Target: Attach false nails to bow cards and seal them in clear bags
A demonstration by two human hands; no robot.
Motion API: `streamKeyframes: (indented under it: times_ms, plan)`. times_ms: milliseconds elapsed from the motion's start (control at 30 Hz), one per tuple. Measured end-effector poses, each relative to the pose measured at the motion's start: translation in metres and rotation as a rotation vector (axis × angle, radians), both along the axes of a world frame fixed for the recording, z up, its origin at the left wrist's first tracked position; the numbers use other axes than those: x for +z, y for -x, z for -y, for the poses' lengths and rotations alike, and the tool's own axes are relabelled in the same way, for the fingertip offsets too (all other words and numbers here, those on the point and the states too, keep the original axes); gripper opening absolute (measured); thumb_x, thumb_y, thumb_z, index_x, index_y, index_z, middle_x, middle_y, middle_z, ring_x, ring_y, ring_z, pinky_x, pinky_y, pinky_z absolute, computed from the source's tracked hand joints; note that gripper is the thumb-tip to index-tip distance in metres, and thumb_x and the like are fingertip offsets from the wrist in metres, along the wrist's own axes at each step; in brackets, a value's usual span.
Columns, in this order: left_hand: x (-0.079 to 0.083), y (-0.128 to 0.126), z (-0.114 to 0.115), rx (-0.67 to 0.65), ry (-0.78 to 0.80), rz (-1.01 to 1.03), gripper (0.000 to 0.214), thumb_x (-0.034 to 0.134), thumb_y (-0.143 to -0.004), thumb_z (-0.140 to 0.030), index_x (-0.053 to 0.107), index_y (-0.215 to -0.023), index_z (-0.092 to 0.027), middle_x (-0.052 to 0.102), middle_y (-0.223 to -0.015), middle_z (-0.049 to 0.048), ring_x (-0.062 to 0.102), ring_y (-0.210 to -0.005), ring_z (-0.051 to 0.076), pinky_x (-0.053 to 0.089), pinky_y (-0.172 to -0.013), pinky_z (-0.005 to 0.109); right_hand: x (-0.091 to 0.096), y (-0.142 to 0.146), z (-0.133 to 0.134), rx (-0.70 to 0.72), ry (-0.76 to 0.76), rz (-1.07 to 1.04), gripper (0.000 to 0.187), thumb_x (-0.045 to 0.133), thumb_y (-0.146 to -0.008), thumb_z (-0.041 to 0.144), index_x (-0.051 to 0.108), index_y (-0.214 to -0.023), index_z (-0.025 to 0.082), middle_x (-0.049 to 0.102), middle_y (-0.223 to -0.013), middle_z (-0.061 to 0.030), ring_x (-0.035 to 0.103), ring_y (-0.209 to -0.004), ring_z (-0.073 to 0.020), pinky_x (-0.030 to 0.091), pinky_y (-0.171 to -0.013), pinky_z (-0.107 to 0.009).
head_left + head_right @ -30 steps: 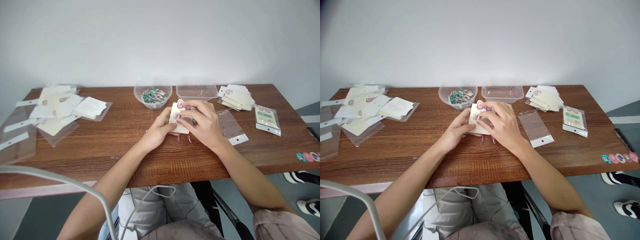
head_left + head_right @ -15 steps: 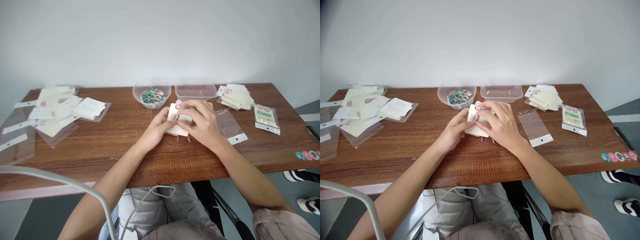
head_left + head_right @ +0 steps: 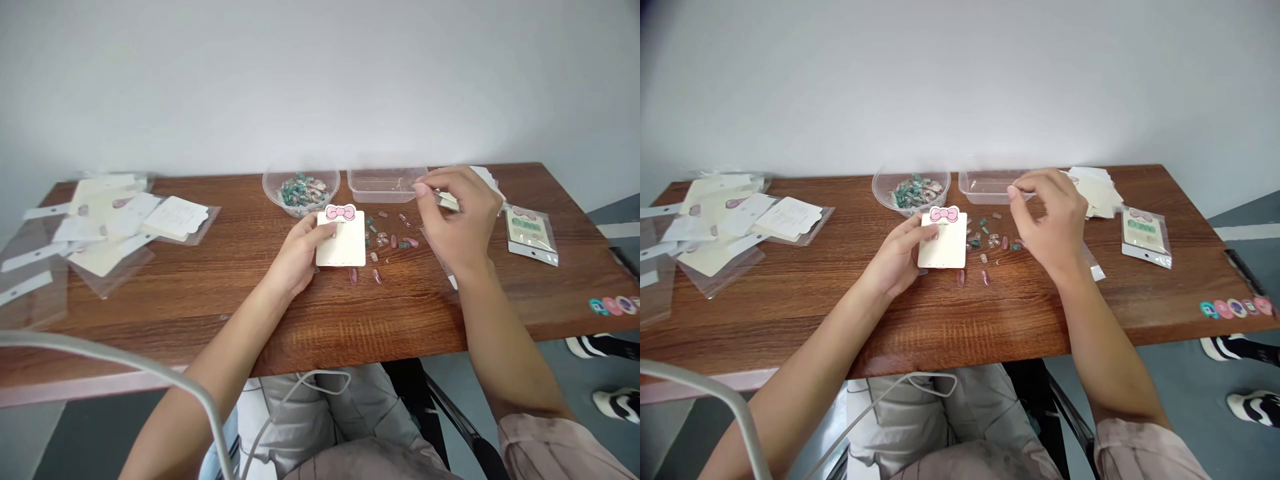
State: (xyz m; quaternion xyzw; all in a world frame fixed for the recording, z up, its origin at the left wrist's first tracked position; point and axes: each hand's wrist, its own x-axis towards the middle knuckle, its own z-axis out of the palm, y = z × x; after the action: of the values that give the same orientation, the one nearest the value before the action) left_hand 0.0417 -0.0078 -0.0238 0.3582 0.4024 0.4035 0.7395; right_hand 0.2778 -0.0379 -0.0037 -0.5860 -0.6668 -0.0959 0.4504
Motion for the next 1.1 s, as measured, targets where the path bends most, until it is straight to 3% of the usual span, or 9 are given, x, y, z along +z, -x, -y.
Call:
streamKeyframes:
  times_ms: [100, 200, 367, 433, 633, 767, 1000, 1100]
  plan:
    - [0.001, 0.0, 0.0, -0.004, 0.018, 0.001, 0.042, 0.082, -0.076, -0.032, 0.063, -0.109, -0.015, 0.076, -0.097, 0.0072, 0.068, -0.072, 0.017, 0.053, -0.06, 0.027, 0.003, -0.011, -0.001, -0.113, 0.098, -0.004, 0.022, 0.056, -0.1, 0.038, 0.068, -0.085, 0.028, 0.075, -0.087, -0.0054, 0.068, -0.082, -0.0245, 0.055, -0.079, -0.043]
    - [0.001, 0.001, 0.0, -0.04, 0.012, -0.005, 0.051, 0.086, -0.07, -0.025, 0.061, -0.114, -0.015, 0.077, -0.102, 0.0078, 0.07, -0.076, 0.017, 0.055, -0.064, 0.027, 0.002, -0.021, -0.002, -0.141, 0.228, 0.002, 0.023, 0.058, -0.098, 0.039, 0.069, -0.083, 0.027, 0.074, -0.081, -0.004, 0.066, -0.074, -0.0223, 0.052, -0.075, -0.04]
    - [0.001, 0.002, 0.0, -0.036, 0.011, -0.014, 0.055, 0.087, -0.066, -0.021, 0.061, -0.115, -0.015, 0.076, -0.104, 0.0074, 0.071, -0.08, 0.018, 0.055, -0.066, 0.026, -0.001, -0.029, -0.002, -0.026, 0.626, 0.099, 0.013, 0.061, -0.093, 0.028, 0.074, -0.093, 0.024, 0.078, -0.093, -0.0052, 0.071, -0.087, -0.0253, 0.051, -0.08, -0.041]
    - [0.002, 0.002, 0.0, -0.027, 0.027, -0.032, 0.052, 0.086, -0.066, -0.023, 0.062, -0.112, -0.016, 0.076, -0.099, 0.0063, 0.069, -0.077, 0.018, 0.052, -0.062, 0.027, -0.004, -0.029, -0.004, -0.024, 0.707, 0.185, 0.015, 0.06, -0.092, 0.023, 0.074, -0.096, 0.022, 0.078, -0.1, -0.0076, 0.071, -0.092, -0.0272, 0.05, -0.083, -0.042]
    - [0.0, 0.002, -0.001, -0.035, 0.025, -0.037, 0.043, 0.081, -0.072, -0.032, 0.064, -0.108, -0.016, 0.075, -0.094, 0.0058, 0.068, -0.078, 0.02, 0.052, -0.063, 0.028, -0.024, -0.024, -0.013, -0.123, 0.745, 0.4, 0.018, 0.059, -0.096, 0.026, 0.073, -0.102, 0.017, 0.077, -0.103, -0.0129, 0.068, -0.093, -0.0315, 0.044, -0.089, -0.047]
    - [0.0, 0.003, -0.001, -0.033, 0.021, -0.019, 0.041, 0.08, -0.073, -0.031, 0.065, -0.108, -0.015, 0.075, -0.096, 0.0058, 0.069, -0.079, 0.019, 0.052, -0.066, 0.027, -0.035, -0.023, -0.017, -0.109, 0.709, 0.433, 0.023, 0.053, -0.098, 0.019, 0.073, -0.109, 0.017, 0.076, -0.109, -0.0141, 0.068, -0.099, -0.0326, 0.041, -0.092, -0.048]
    - [0.005, 0.002, 0.0, -0.025, 0.023, 0.023, 0.036, 0.078, -0.075, -0.026, 0.066, -0.107, -0.014, 0.077, -0.105, 0.0068, 0.071, -0.092, 0.022, 0.054, -0.076, 0.03, -0.033, -0.028, -0.016, 0.057, 0.626, 0.362, 0.03, 0.047, -0.097, 0.011, 0.075, -0.101, 0.022, 0.071, -0.105, -0.0112, 0.066, -0.099, -0.0292, 0.041, -0.096, -0.047]
    - [0.005, 0.003, 0.0, -0.041, 0.014, 0.035, 0.038, 0.077, -0.076, -0.027, 0.067, -0.11, -0.014, 0.077, -0.106, 0.0075, 0.071, -0.092, 0.023, 0.053, -0.077, 0.03, -0.028, -0.028, -0.015, -0.015, 0.623, 0.306, 0.022, 0.053, -0.096, 0.017, 0.074, -0.101, 0.02, 0.073, -0.107, -0.012, 0.067, -0.096, -0.0292, 0.045, -0.09, -0.045]
